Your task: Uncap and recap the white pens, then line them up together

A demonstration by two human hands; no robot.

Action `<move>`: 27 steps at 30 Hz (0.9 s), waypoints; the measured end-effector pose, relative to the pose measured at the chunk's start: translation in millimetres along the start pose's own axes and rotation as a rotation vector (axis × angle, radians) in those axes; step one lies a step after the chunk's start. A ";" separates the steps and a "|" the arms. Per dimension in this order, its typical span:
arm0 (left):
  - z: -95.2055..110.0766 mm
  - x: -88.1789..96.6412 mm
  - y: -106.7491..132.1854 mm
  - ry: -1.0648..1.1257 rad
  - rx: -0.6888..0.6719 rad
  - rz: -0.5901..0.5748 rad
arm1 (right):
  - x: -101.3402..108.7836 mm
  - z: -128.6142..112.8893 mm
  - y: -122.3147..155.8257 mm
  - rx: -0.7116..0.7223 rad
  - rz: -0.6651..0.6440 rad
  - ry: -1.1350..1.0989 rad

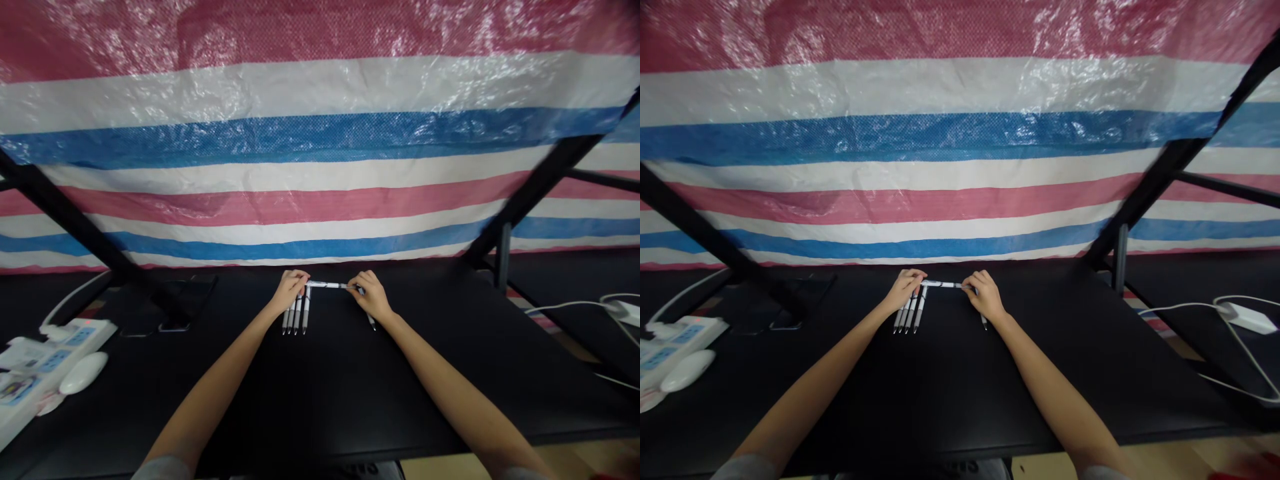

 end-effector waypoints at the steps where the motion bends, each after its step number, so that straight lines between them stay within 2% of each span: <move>1: 0.0 0.0 0.1 -0.001 0.001 0.005 | 0.0 -0.3 -0.1 -0.001 0.002 -0.003; 11: 0.3 -1.5 2.9 -0.146 -0.048 0.111 | 2.0 0.9 -1.2 -0.036 0.022 -0.037; 18: -1.7 -1.4 1.3 -0.091 -0.125 0.062 | -0.9 5.2 0.8 -0.035 0.002 -0.059; 27: 0.1 -0.9 2.1 -0.069 -0.081 0.064 | -3.2 5.6 1.1 -0.032 -0.007 -0.082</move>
Point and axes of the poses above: each hand's wrist, its own y-axis away from the middle knuckle, its own x-axis out of the back of the hand, z = x × y, the point moved 1 cm from there along -y, towards the middle knuckle, and after that the axes turned 3 degrees about y, right-handed, at the moved point
